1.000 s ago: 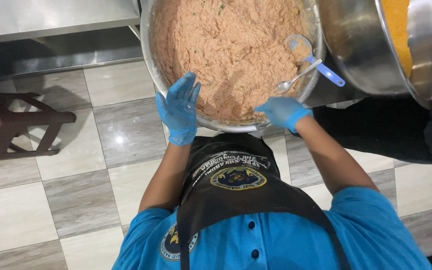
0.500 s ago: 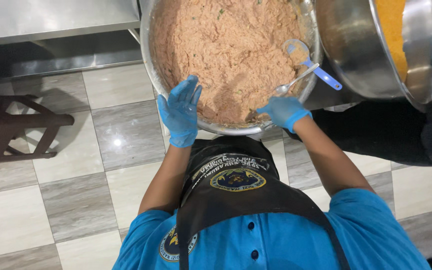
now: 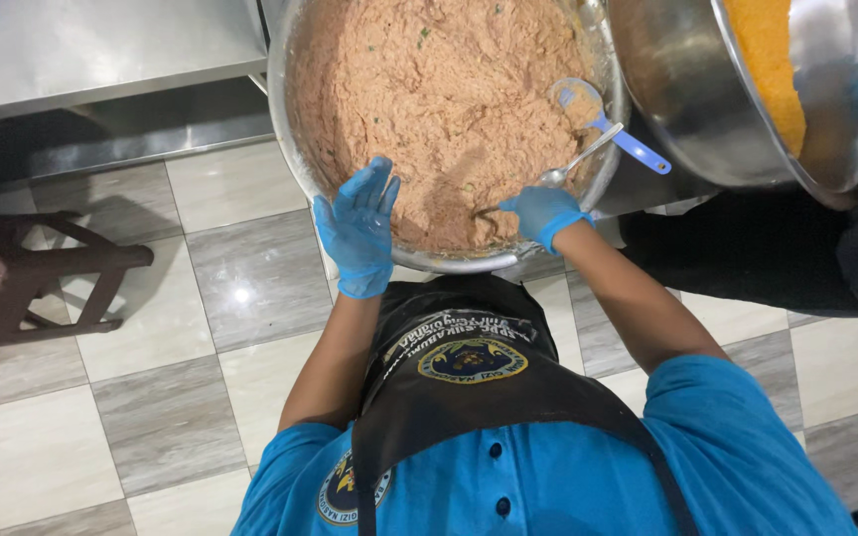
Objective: The person scoops a pink minced food mixture from a large metal basin with a spoon, forms it into balls between their gloved hands, and passes the balls to a coworker who coats them in an orange crumb mixture in a second basin. The person repeats this scooping and shaping cycle throughout the clip.
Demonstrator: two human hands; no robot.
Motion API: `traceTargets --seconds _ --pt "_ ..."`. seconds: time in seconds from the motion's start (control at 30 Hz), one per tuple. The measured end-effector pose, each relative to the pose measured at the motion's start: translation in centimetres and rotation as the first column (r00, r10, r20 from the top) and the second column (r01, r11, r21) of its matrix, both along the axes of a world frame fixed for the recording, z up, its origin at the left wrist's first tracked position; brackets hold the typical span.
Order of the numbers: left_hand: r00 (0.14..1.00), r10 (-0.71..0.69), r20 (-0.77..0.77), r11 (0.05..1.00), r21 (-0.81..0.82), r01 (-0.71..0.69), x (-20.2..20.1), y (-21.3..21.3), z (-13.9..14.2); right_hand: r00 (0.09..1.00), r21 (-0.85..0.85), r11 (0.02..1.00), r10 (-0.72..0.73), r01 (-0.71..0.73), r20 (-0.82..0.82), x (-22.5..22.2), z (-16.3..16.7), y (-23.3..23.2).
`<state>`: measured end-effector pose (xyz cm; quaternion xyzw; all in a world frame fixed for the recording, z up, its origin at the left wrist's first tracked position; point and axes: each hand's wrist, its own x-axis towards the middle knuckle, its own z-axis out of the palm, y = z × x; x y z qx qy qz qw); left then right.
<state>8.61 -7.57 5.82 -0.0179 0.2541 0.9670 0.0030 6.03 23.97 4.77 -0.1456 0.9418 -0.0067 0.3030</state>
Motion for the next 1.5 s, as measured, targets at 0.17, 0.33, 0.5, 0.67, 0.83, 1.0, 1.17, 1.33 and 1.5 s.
traceTargets --seconds 0.17,0.33,0.5,0.67,0.83,1.0,1.17,1.33,1.5 --pt "1.0 -0.015 0.007 1.0 0.002 0.015 0.0 0.2 -0.1 0.989 0.027 1.0 -0.014 0.01 0.148 -0.1 -1.0 -0.4" --pt "1.0 -0.01 0.0 1.0 0.014 0.01 0.1 0.2 -0.3 0.968 -0.019 1.0 -0.003 0.008 0.251 -0.1 -1.8 -0.1" --pt "1.0 -0.012 0.017 1.0 0.019 0.012 0.1 0.4 -0.3 0.945 -0.259 0.963 0.15 -0.073 0.291 -1.2 -2.8 1.0" --pt "1.0 0.003 0.016 1.0 -0.002 -0.003 0.0 0.3 0.1 0.988 -0.447 0.894 0.058 0.013 0.145 -0.1 -1.0 2.8" --pt "0.999 0.015 0.034 1.0 -0.008 -0.014 0.0 0.3 0.3 0.989 -0.359 0.928 0.053 -0.099 -0.135 2.5 2.3 2.6" --pt "0.998 0.009 0.054 1.0 -0.009 -0.009 0.0 0.2 0.3 0.975 -0.207 0.97 0.084 -0.127 -0.206 3.2 4.7 3.2" --pt "1.0 -0.013 0.015 1.0 0.008 0.013 -0.3 0.4 -0.1 0.928 -0.219 0.962 0.072 -0.162 -0.367 1.5 2.7 0.0" --pt "0.999 -0.025 -0.023 0.998 0.049 0.026 -0.4 0.6 -0.8 0.927 -0.022 0.959 0.266 -0.282 -0.266 1.5 0.5 -1.3" --pt "1.0 0.001 0.021 1.0 0.023 -0.002 0.0 0.3 -1.3 0.903 -0.108 0.963 0.188 -0.247 -0.387 1.9 0.2 -0.9"
